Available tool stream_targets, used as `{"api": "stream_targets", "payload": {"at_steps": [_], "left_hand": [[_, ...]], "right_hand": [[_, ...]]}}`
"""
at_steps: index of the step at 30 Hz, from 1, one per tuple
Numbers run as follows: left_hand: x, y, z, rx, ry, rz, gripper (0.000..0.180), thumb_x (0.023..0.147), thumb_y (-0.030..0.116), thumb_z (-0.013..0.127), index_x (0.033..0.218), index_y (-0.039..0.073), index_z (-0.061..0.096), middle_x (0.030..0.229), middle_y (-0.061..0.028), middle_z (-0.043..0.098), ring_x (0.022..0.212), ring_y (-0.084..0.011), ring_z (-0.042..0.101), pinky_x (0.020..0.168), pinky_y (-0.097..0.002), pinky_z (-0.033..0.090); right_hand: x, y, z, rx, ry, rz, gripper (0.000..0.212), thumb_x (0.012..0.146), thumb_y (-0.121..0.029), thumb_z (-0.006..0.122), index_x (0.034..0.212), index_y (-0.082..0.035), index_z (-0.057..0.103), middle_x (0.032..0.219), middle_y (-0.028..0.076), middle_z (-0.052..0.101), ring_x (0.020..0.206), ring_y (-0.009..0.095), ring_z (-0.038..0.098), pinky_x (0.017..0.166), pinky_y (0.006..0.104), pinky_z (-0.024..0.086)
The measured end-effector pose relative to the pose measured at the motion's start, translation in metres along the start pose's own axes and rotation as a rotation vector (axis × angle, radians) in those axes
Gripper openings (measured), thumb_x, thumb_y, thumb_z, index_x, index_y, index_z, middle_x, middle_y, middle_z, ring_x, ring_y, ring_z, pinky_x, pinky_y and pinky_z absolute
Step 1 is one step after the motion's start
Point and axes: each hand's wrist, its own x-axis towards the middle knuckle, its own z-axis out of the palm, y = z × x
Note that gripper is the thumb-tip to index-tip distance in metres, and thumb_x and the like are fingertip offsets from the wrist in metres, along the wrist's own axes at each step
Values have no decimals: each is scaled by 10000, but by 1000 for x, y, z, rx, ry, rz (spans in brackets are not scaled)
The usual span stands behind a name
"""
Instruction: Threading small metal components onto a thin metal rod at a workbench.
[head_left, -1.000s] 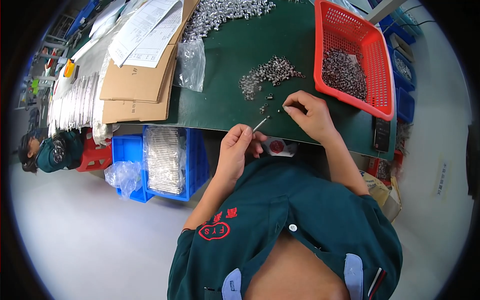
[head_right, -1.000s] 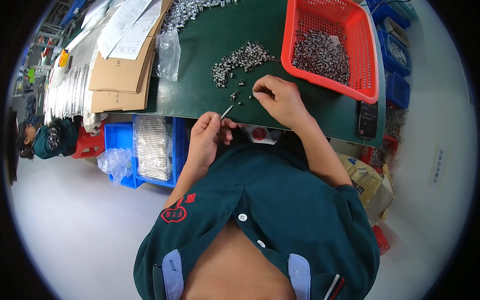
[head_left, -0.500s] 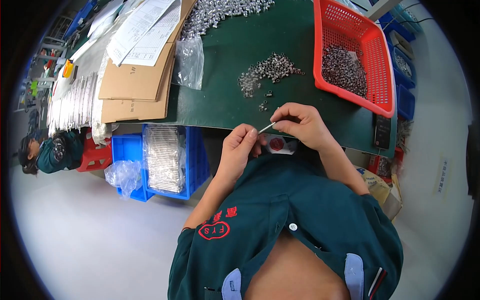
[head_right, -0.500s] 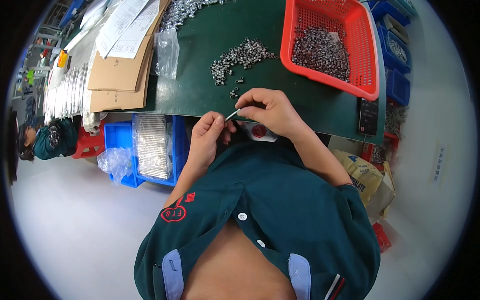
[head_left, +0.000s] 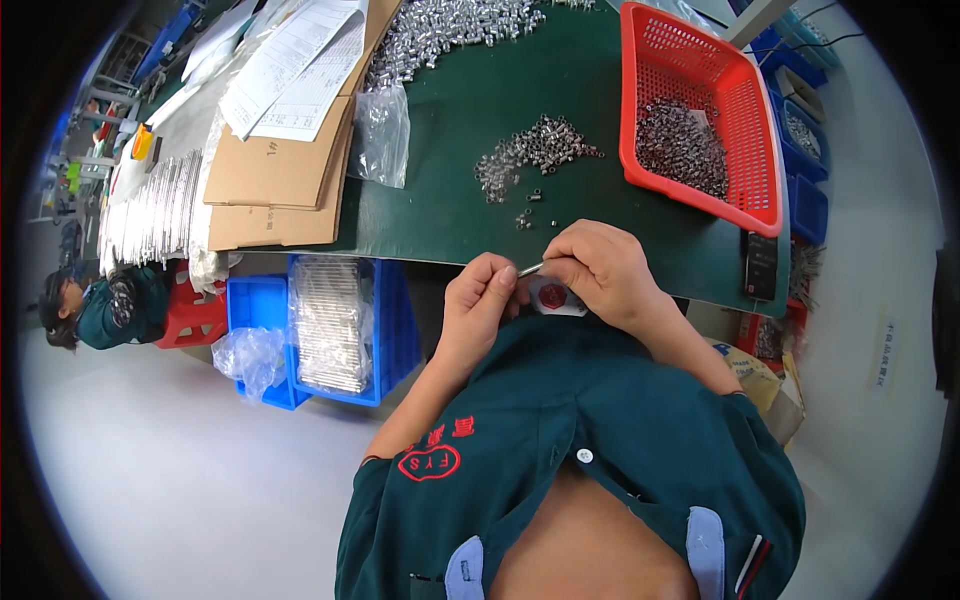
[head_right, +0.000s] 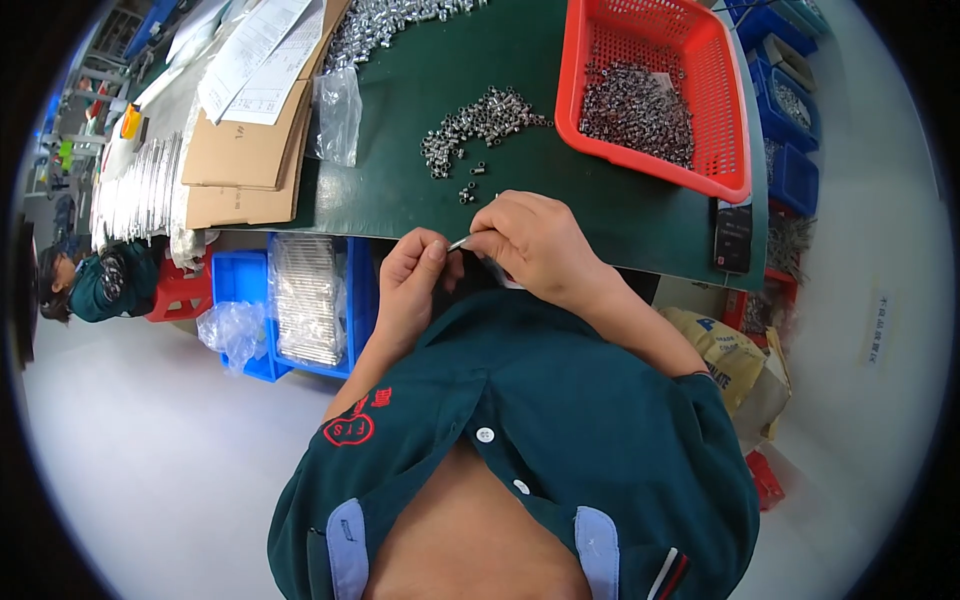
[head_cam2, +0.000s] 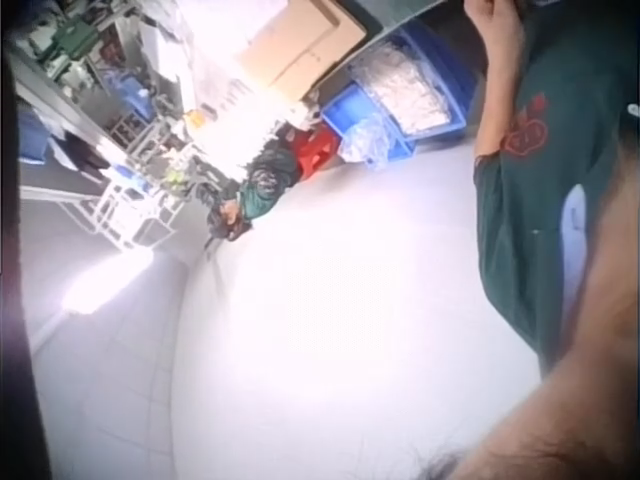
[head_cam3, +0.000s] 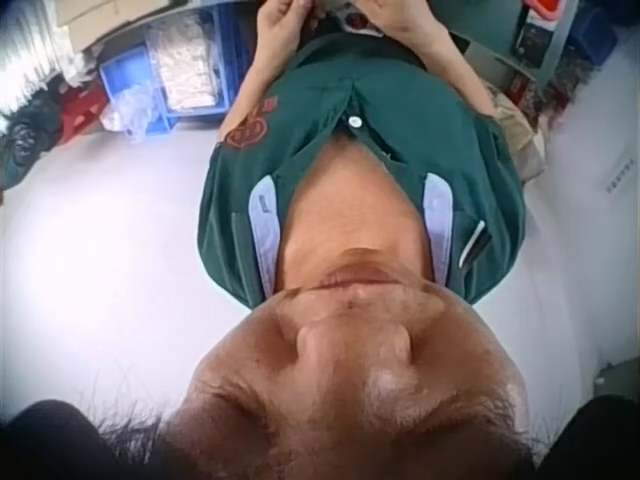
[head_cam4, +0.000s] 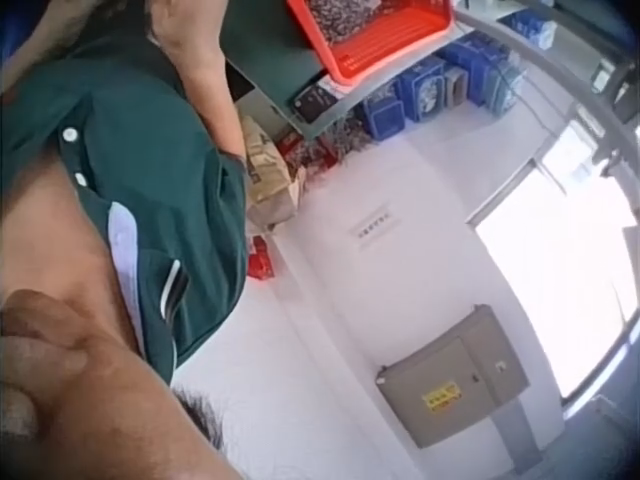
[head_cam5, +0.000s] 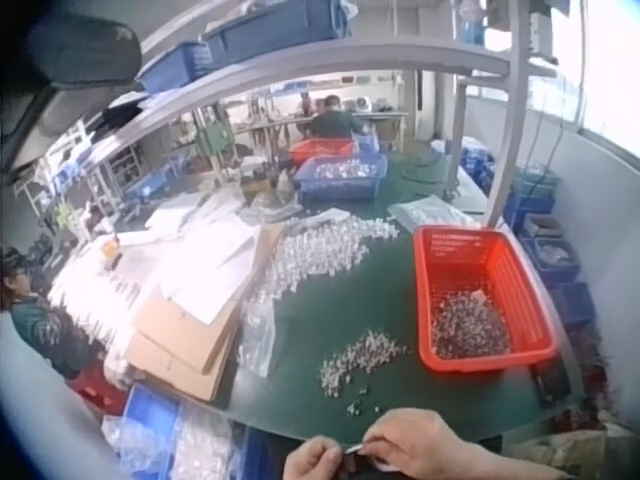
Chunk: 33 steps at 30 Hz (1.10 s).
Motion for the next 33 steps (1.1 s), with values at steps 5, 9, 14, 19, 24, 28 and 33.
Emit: {"api": "stream_targets", "payload": {"at_steps": [5, 9, 14, 19, 24, 28, 33], "left_hand": [[13, 17, 8, 29, -12, 29, 208, 961, 210, 497, 828, 52, 518, 687, -11, 548, 586, -64, 458, 548, -192, 367], [38, 41, 25, 170, -56, 107, 205, 961, 196, 496, 819, 50, 520, 652, 6, 520, 560, -47, 433, 505, -187, 335], [83, 80, 65, 434, -103, 265, 221, 924, 180, 555, 776, 16, 554, 589, -1, 507, 541, -56, 439, 487, -232, 365], [117, 87, 90, 436, -180, 306, 234, 924, 183, 555, 770, 8, 545, 589, -4, 505, 560, -56, 443, 507, -229, 369], [115, 92, 83, 422, -110, 226, 252, 929, 196, 550, 744, 25, 528, 599, 12, 506, 555, -45, 429, 504, -210, 350], [101, 88, 58, 215, 8, 155, 218, 945, 201, 528, 787, 52, 529, 628, 20, 511, 541, -33, 421, 488, -182, 332], [66, 77, 19, 20, 145, 192, 205, 960, 179, 489, 809, 43, 515, 651, -17, 522, 531, -60, 428, 489, -194, 343]], "right_hand": [[8, -15, -23, -4, 77, 60, 251, 689, -70, 729, 906, -27, 610, 850, 107, 599, 725, 264, 586, 635, 333, 470], [22, -18, -51, -165, 167, -134, 314, 649, -21, 732, 938, -35, 611, 960, 113, 609, 860, 280, 590, 746, 345, 474], [35, -9, -87, -273, 229, -200, 252, 671, -21, 702, 908, -37, 617, 933, 92, 617, 887, 291, 585, 769, 378, 468], [33, 8, -118, -233, 305, -103, 176, 705, 18, 662, 867, -31, 615, 878, 102, 626, 857, 278, 598, 760, 360, 473], [17, 31, -142, -460, 376, -16, 144, 714, -7, 666, 850, -29, 626, 858, 115, 636, 847, 294, 603, 757, 375, 480], [8, 17, -140, -485, 473, 52, 165, 731, 27, 665, 890, 3, 631, 898, 139, 633, 860, 293, 611, 767, 356, 486], [-4, -19, -80, -142, 308, -163, 161, 686, 8, 700, 832, -29, 640, 808, 99, 623, 733, 283, 592, 652, 357, 488]]}}
